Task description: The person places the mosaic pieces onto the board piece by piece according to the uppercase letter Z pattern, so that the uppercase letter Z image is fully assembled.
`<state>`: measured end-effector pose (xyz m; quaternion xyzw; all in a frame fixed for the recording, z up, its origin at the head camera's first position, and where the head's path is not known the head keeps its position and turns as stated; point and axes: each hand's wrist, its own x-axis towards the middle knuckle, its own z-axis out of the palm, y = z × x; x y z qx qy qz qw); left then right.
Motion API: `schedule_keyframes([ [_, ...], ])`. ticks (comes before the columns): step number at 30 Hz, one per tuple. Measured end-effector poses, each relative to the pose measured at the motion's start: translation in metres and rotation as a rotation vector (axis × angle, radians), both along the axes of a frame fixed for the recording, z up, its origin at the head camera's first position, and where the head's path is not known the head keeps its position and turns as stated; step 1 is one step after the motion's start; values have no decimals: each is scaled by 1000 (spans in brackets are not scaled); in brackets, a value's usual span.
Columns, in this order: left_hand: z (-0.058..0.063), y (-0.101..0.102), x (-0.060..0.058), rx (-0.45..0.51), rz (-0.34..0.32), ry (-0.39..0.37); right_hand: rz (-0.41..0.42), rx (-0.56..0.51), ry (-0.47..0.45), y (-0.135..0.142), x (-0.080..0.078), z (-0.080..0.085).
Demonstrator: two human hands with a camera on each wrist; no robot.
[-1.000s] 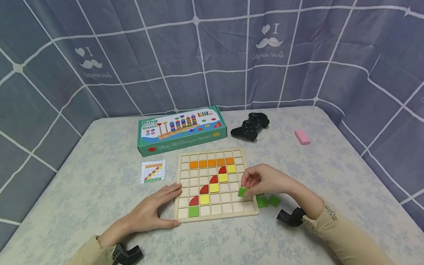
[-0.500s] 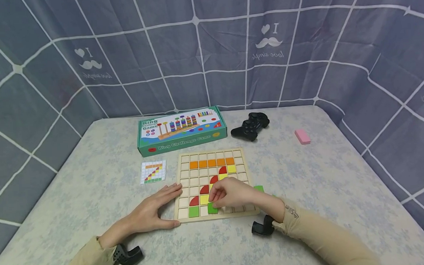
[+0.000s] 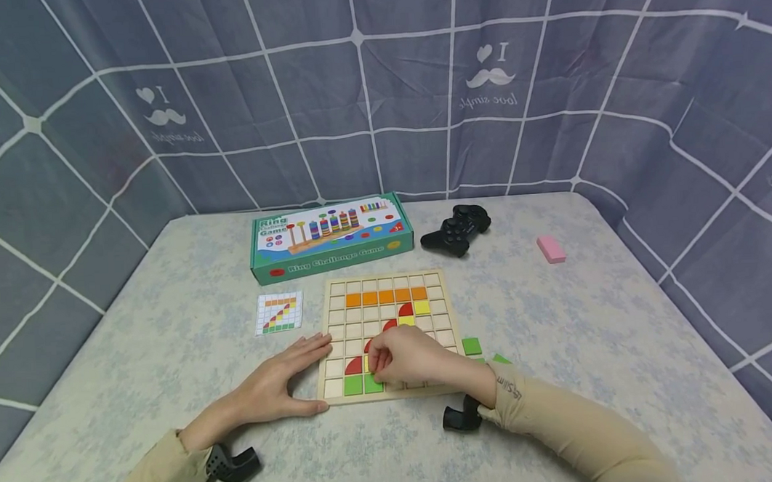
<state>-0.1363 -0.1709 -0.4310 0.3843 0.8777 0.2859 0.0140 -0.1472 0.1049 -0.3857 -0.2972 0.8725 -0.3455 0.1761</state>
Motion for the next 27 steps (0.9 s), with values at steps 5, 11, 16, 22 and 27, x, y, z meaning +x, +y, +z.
schedule_keyframes([
  [5,0,0,1,0,1,10,3,4,65,8,-1,4],
  [11,1,0,1,2,-8,24,-2,-37,37,39,-9,14],
  [16,2,1,0,-6,-8,25,2,-87,-21,73,-13,23],
  [22,2,1,0,-15,-4,21,-26,-149,-44,110,-15,17],
  [27,1,1,0,-18,2,14,-57,-154,-60,130,-19,6],
])
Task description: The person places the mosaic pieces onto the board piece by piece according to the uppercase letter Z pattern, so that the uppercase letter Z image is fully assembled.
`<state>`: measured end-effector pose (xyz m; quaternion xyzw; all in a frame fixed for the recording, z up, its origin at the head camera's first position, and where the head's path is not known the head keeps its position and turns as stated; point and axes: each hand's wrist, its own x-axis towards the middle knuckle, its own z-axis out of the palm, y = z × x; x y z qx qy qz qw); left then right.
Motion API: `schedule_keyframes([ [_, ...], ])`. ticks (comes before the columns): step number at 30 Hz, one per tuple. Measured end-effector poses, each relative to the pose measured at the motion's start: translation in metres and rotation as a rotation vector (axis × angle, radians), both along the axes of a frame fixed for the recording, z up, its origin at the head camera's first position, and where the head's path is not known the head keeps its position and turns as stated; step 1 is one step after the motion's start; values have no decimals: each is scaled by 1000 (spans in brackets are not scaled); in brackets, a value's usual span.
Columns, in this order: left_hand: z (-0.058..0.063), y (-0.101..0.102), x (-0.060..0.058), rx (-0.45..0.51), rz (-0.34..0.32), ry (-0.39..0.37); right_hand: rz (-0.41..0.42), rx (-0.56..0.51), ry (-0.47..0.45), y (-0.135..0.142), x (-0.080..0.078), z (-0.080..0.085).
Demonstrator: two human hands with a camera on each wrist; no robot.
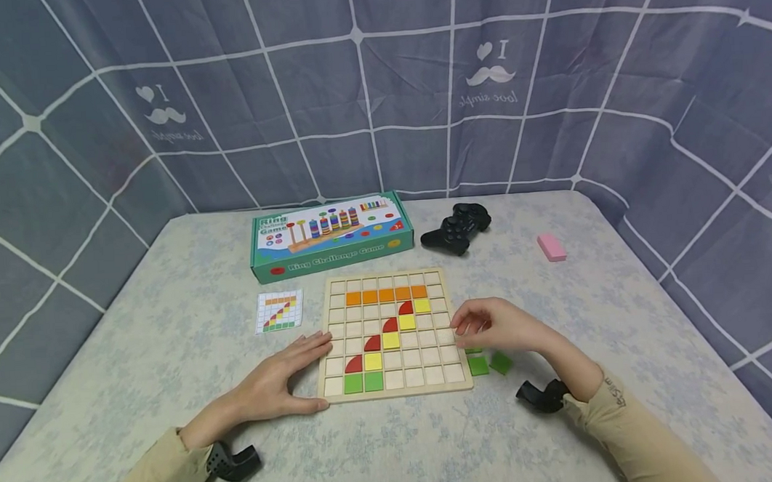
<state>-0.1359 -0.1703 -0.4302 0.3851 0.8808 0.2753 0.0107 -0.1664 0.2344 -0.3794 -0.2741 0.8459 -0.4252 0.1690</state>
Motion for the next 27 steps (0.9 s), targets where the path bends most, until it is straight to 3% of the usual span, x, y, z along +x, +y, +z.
schedule_keyframes([
  [27,1,0,1,5,-1,9,2,114,-43,22,-15,-17],
])
